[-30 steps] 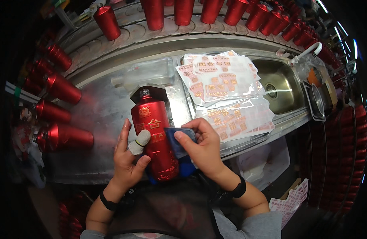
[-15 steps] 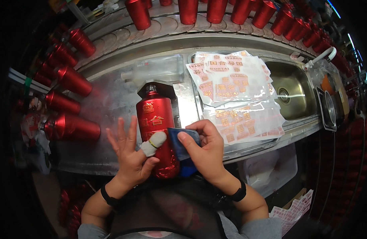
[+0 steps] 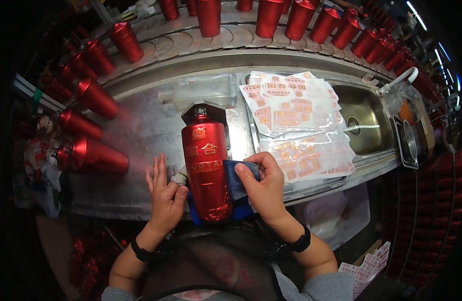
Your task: Apply labels to red bottles on an assembly line and organize them on a pallet.
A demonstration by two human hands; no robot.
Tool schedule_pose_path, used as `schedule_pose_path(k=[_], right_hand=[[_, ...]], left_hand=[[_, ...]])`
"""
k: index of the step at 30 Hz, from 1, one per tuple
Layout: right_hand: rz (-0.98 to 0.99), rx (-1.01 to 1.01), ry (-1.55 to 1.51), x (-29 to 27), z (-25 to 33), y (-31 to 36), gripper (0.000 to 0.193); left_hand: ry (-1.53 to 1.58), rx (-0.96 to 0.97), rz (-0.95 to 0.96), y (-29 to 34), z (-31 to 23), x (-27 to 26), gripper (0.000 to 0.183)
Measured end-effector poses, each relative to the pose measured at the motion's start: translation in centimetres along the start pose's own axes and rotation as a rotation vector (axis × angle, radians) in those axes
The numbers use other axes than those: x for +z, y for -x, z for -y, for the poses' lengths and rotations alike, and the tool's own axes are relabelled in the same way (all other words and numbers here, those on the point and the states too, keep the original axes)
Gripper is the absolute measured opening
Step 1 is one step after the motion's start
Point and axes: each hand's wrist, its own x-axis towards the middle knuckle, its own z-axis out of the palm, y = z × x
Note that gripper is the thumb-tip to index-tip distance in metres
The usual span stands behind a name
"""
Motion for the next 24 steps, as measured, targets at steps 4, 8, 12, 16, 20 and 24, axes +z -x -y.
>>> schedule_pose_path(k=[4,8,12,16,20,24], right_hand=[[-0.084,-0.01,-0.013,-1.0,-0.6,-0.4,0.016],[-0.028,-0.071,-0.054,0.3,0.3,-0.6,0.017],[-0.007,-0.03,-0.026,0.2,-0.1,-1.0,0.019],[-0.015,-0.028,-0.031,0.1,-0.1,-1.0,0.019],[-0.025,-0.043,-0.047,0.1,-0.6,-0.9,0.019],[-0.016,-0.026,-0.058,-0.5,-0.5,-0.8,0.018]], left_hand=[[0.09,0.092,-0.098,-1.1,-1.7,-1.4,0.052],[-0.032,0.213,-0.035,-2.3,-2.8,-2.4,0.05],[-0.09,0.257,-0.021,-3.0,-3.3,-2.5,0.049],[-0.125,0.286,-0.068,-4.4,-5.4,-2.3,0.039],[-0.21,0.307,-0.045,-5.2,-7.1,-2.3,0.038],[-0.227,0.329,-0.042,-6.0,-6.8,-2.5,0.038]])
